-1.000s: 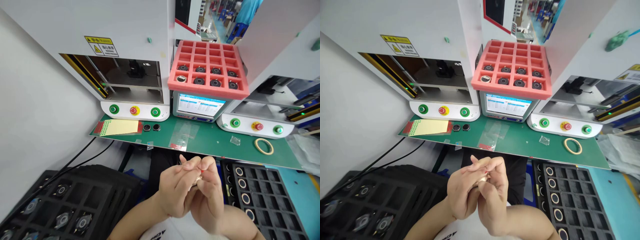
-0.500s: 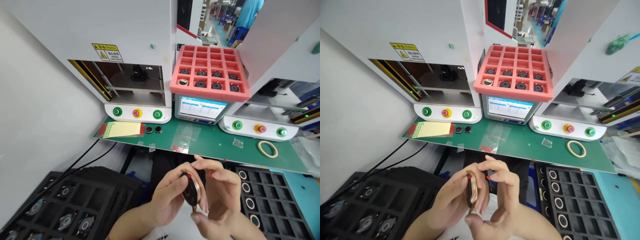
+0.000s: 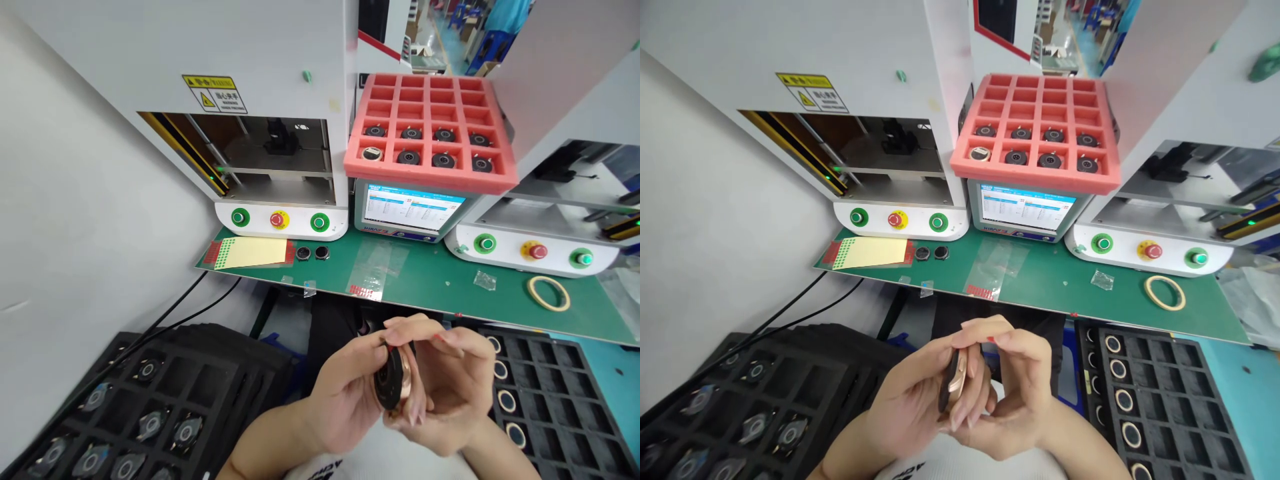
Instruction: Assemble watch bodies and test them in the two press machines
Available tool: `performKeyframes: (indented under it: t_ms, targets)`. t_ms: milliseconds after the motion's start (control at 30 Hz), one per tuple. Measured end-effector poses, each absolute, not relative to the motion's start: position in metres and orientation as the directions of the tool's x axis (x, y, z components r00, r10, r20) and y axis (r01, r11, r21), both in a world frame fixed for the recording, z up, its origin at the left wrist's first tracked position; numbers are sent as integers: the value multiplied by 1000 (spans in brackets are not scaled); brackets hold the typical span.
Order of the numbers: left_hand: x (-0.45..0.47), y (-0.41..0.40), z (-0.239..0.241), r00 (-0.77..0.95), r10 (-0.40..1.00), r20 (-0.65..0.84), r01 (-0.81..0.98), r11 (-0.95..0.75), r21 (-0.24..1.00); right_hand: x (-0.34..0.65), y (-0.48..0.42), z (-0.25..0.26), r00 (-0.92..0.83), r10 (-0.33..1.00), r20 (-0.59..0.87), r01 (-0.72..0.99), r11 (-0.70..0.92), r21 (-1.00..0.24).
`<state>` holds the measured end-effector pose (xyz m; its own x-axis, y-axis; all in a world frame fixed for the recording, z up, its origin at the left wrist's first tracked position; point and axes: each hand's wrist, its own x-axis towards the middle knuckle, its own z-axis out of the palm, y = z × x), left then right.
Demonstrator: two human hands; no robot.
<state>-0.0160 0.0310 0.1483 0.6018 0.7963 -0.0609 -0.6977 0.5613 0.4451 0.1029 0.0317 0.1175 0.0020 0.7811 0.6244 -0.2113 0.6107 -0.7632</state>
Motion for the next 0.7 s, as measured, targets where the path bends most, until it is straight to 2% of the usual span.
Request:
performKeyframes:
  t_ms: [200, 367, 533, 700]
  targets:
    - [-15, 30, 149, 621, 775, -115, -695, 612, 377, 103, 28, 120, 54, 834, 549, -161, 550, -820]
    - [-14, 30, 149, 590, 789, -170, -702, 606, 374, 107, 27, 112, -8, 761, 649, -101, 645, -757]
    - [-11, 31, 141, 572, 800, -180, -701, 592, 398, 107, 25, 107, -8, 744, 668, -70, 666, -743]
    - [-5, 45, 125, 605, 749, -270, -709, 661, 247, 110, 32, 96, 0, 761, 649, 29, 649, -760]
